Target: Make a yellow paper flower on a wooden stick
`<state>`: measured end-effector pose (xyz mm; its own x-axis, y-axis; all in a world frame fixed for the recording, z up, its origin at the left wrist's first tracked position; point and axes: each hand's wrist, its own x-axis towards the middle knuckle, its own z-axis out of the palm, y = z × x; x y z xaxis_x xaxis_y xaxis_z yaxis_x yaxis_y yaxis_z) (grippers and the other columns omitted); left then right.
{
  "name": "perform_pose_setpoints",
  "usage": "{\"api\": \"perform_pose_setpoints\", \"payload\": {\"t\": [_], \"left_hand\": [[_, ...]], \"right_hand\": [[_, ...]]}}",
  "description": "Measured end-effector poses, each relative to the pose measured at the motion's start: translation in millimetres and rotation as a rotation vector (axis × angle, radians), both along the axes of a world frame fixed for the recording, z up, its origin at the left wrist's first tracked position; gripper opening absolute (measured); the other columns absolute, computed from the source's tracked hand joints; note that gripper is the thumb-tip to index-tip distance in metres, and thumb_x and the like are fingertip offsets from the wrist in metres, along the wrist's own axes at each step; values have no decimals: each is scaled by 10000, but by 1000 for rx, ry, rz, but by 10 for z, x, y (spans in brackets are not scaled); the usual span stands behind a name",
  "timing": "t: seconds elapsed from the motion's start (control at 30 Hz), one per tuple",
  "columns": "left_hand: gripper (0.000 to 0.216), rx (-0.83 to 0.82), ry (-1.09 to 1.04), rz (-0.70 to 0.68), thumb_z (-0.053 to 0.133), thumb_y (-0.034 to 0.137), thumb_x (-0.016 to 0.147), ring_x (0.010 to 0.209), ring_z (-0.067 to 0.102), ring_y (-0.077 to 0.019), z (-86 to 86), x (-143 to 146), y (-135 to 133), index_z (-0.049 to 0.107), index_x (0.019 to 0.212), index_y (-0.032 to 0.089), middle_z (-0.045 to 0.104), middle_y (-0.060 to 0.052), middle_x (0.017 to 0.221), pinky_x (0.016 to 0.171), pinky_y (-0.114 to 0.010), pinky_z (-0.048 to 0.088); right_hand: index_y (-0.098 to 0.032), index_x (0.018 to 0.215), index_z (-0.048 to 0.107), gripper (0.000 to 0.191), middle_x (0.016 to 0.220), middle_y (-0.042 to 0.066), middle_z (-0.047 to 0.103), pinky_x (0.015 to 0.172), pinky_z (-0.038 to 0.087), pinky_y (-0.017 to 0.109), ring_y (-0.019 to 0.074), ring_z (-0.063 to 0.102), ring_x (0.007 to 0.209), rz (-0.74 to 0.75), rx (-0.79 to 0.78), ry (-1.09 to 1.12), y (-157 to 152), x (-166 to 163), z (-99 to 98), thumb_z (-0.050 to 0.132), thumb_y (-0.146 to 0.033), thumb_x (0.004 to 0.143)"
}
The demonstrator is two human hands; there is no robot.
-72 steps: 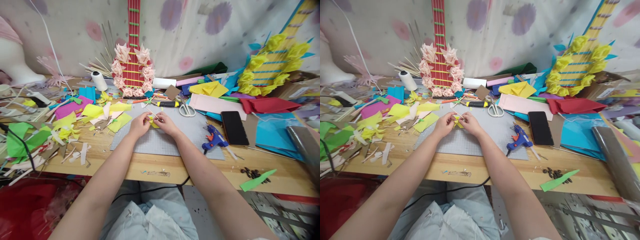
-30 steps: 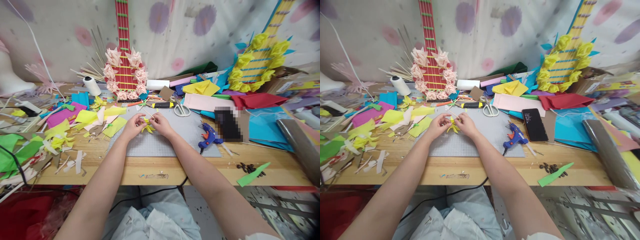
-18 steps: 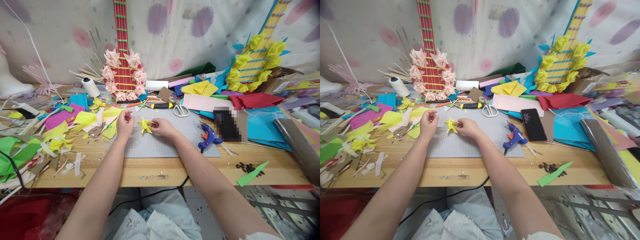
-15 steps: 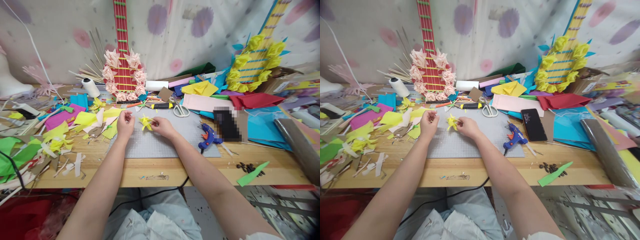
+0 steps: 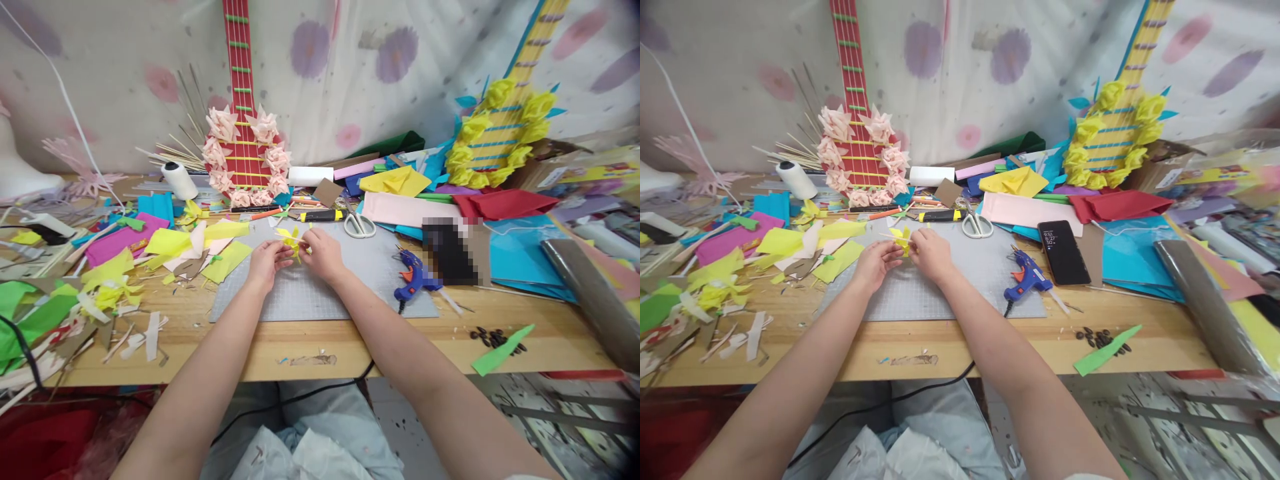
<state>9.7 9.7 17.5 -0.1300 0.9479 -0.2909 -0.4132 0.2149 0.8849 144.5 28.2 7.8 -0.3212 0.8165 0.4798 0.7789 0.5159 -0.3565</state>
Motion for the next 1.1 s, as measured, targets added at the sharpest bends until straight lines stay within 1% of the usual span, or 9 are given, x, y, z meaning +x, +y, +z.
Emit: {"api": "perform_pose_setpoints", "payload": {"t": [0.07, 0.23, 0.33, 0.47, 0.6, 0.73, 0.8, 0.9, 1.1], "left_hand": [[101, 4, 8, 14, 543, 123, 669, 591, 615, -107, -11, -26, 13, 521, 766, 135, 620, -22, 669, 476, -201, 494], [136, 38, 40, 7, 557, 124, 633, 578, 597, -99, -37, -28, 24, 523, 765, 135, 607, -12, 661, 452, -200, 490], [148, 66, 68, 34, 562, 138, 623, 529, 562, -80, -53, -34, 38, 529, 768, 139, 583, 10, 625, 427, -188, 472], [145, 55, 116, 47, 549, 135, 625, 489, 537, -74, -61, -30, 46, 511, 765, 136, 561, 20, 585, 419, -195, 471], [196, 81, 194, 3, 536, 125, 637, 474, 539, -83, -71, 3, 25, 487, 826, 146, 568, 24, 568, 424, -219, 485], [188, 109, 218, -44, 557, 142, 645, 457, 535, -84, -76, 28, -1, 489, 820, 150, 569, 28, 549, 425, -223, 487], [130, 101, 203, -77, 567, 168, 656, 451, 540, -86, -67, 34, -11, 504, 767, 141, 575, 15, 551, 419, -217, 481], [87, 73, 161, -133, 565, 202, 685, 466, 566, -100, -41, 35, -18, 539, 710, 123, 599, -17, 580, 416, -207, 473], [213, -95, -87, -140, 489, 257, 785, 615, 637, -130, 26, -18, 8, 597, 766, 74, 660, -99, 714, 503, -202, 505]], "right_hand": [[-200, 771, 502, 61, 817, 46, 552, 606, 304, 265, 171, 478, 787, -10, -44, 51, 16, 7, -31, 453, -195, 735], [-226, 969, 519, 279, 698, -20, 550, 558, 285, 240, 128, 469, 629, -73, -201, 111, 69, 88, -71, 513, -239, 690], [-230, 941, 561, 248, 660, -27, 548, 549, 292, 238, 116, 466, 584, -102, -250, 123, 86, 120, -79, 510, -266, 700], [-240, 1012, 576, 294, 692, -13, 594, 573, 338, 248, 132, 513, 621, -126, -287, 191, 137, 135, -100, 464, -243, 741], [-259, 1079, 585, 332, 875, 27, 651, 636, 374, 274, 176, 558, 766, -143, -306, 148, 247, 147, -122, 414, -258, 795], [-251, 957, 630, 253, 821, 5, 654, 621, 361, 252, 160, 552, 734, -166, -407, 60, 294, 132, -115, 455, -304, 781], [-228, 879, 630, 204, 753, -5, 637, 598, 342, 236, 136, 532, 677, -188, -381, 72, 268, 107, -98, 474, -292, 764], [-208, 830, 604, 158, 706, -7, 607, 583, 314, 228, 127, 511, 670, -217, -236, 109, 191, 57, -75, 481, -268, 752], [-195, 743, 552, 133, 667, 8, 569, 605, 302, 240, 140, 499, 711, -139, 28, 91, 57, -28, -84, 459, -282, 782]]}}
